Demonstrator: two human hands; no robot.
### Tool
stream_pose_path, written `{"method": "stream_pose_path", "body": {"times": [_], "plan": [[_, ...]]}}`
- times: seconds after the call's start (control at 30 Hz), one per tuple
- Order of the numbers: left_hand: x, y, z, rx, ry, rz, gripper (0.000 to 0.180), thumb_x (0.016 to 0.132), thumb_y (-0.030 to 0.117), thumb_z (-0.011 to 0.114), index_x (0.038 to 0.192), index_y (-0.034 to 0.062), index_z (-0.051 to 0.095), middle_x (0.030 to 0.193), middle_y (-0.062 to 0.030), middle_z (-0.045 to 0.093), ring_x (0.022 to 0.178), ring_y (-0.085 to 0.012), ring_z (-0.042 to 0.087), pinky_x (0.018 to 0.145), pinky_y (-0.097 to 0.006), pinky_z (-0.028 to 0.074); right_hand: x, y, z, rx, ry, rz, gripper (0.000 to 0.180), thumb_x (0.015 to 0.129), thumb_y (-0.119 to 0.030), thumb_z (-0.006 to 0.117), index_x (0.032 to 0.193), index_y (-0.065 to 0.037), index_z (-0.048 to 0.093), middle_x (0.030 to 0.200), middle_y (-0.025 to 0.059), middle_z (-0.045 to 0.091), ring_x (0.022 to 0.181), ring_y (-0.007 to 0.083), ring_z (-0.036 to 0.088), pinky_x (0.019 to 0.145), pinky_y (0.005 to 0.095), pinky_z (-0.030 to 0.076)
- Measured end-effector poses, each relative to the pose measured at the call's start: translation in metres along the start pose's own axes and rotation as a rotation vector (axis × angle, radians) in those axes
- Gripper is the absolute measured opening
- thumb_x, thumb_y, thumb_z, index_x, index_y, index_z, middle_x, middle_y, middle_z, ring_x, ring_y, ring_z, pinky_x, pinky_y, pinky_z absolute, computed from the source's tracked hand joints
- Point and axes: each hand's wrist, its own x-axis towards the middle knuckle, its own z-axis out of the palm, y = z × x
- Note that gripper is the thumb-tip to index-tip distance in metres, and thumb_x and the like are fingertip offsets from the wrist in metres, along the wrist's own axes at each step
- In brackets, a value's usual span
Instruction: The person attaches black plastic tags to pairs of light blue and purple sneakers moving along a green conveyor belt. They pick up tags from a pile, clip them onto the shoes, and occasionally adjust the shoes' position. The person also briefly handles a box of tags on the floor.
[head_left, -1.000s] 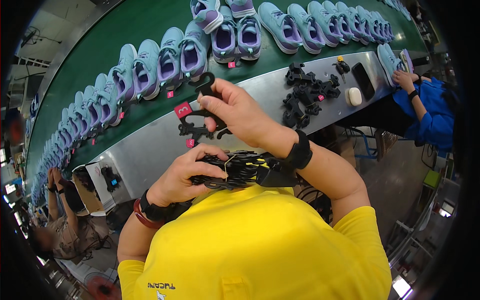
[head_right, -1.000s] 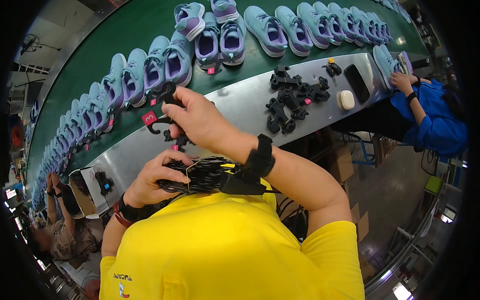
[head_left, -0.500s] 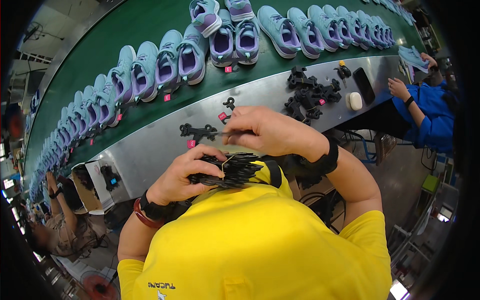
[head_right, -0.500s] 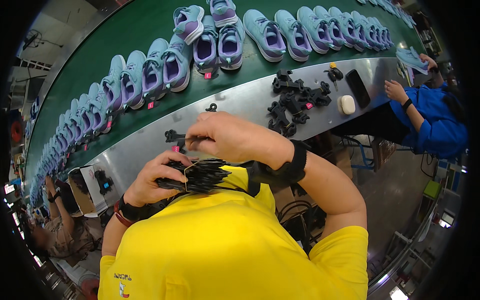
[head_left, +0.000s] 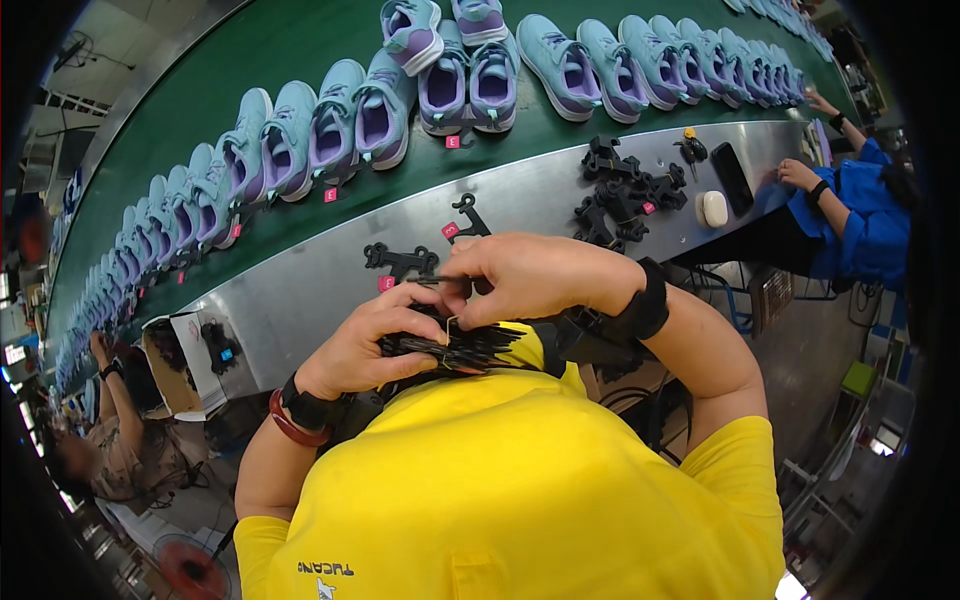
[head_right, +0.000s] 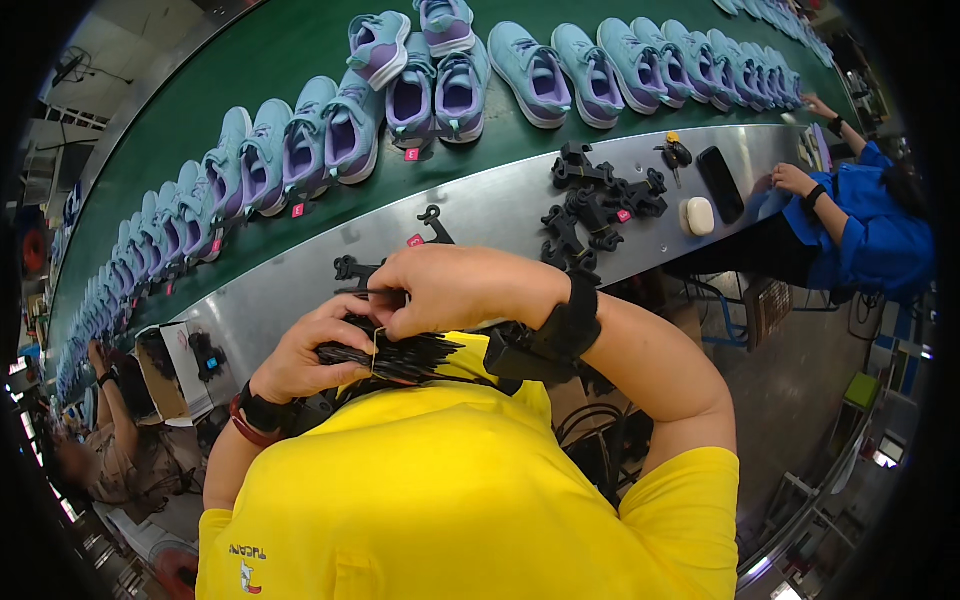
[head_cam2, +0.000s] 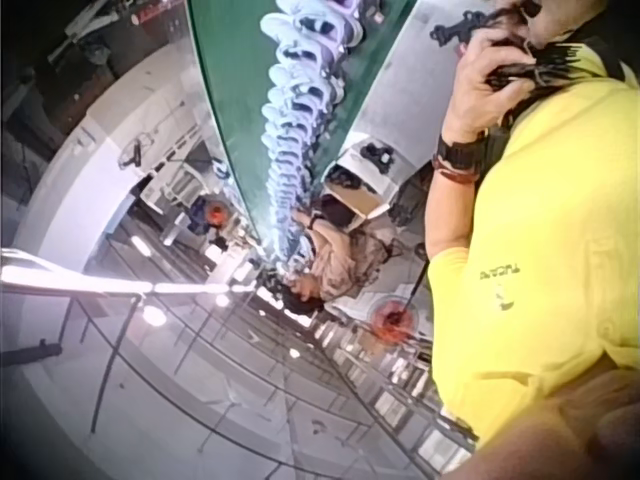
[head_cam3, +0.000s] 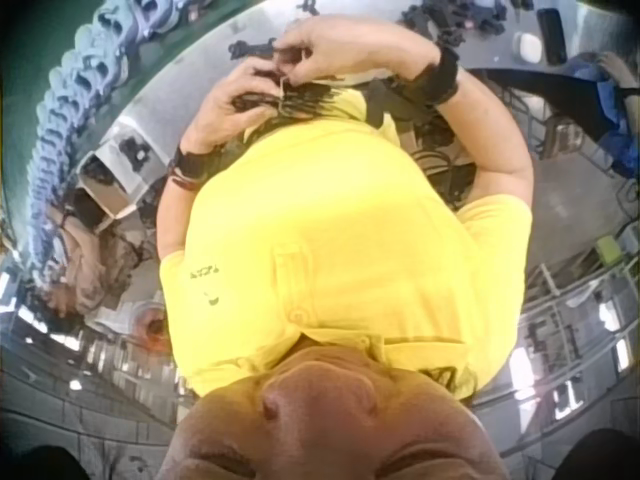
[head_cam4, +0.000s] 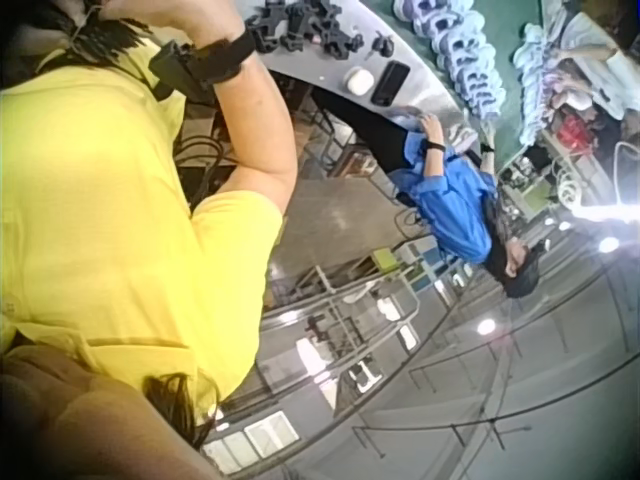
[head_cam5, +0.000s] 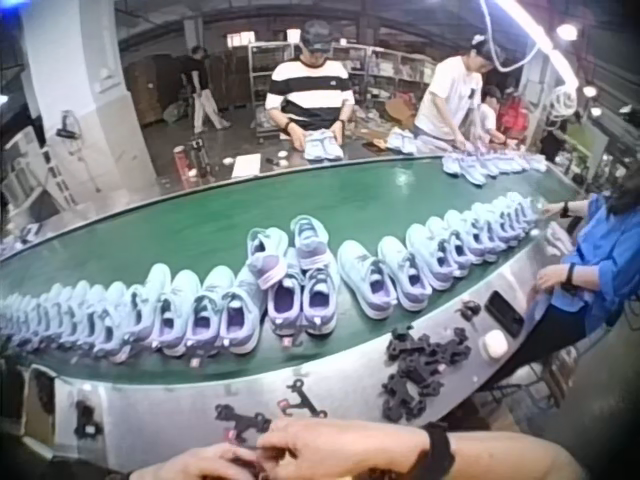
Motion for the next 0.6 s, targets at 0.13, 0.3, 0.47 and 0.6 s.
{"method": "stream_pose_path", "body": {"times": [0.13, 0.3, 0.47, 0.6], "plan": [[0.008, 0.002, 0.001, -0.051, -0.041, 0.006, 0.029, 0.075, 0.002, 0.072, 0.102, 0.0077, 0.065, 0.113, -0.0095, 0.056, 0.107, -0.0262, 0.054, 0.095, -0.035, 0.04, 0.004, 0.022, 0.003, 0.373, 0.026, -0.043, 0.011, 0.087, -0.011, 0.062, 0.092, -0.003, 0.056, 0.084, 0.0021, 0.057, 0.083, 0.0115, 0.055, 0.078, 0.0267, 0.044], [0.014, 0.005, 0.002, -0.021, -0.074, -0.059, 0.029, 0.075, 0.001, 0.071, 0.103, 0.0063, 0.064, 0.114, -0.0102, 0.055, 0.108, -0.0257, 0.054, 0.095, -0.034, 0.04, -0.006, 0.013, 0.001, 0.353, 0.16, -0.214, 0.011, 0.088, -0.006, 0.062, 0.094, -0.004, 0.053, 0.083, 0.0038, 0.056, 0.08, 0.0139, 0.056, 0.077, 0.0282, 0.044], [0.015, 0.0, 0.005, -0.055, -0.032, -0.033, 0.03, 0.076, 0.001, 0.07, 0.105, 0.0062, 0.063, 0.117, -0.0103, 0.055, 0.11, -0.0248, 0.053, 0.095, -0.033, 0.039, -0.022, 0.036, -0.018, -0.345, 0.51, -0.486, 0.027, 0.069, 0.007, 0.062, 0.091, -0.007, 0.054, 0.079, 0.0054, 0.054, 0.073, 0.0252, 0.054, 0.069, 0.0331, 0.041], [0.02, -0.002, 0.009, -0.107, -0.021, -0.07, 0.031, 0.075, -0.001, 0.071, 0.103, 0.0072, 0.061, 0.117, -0.011, 0.055, 0.11, -0.0242, 0.052, 0.097, -0.035, 0.038, -0.027, 0.067, -0.008, -0.425, 0.622, -0.524, 0.032, 0.061, 0.007, 0.061, 0.088, -0.009, 0.056, 0.076, 0.0041, 0.054, 0.072, 0.0266, 0.053, 0.067, 0.0335, 0.039]]}}
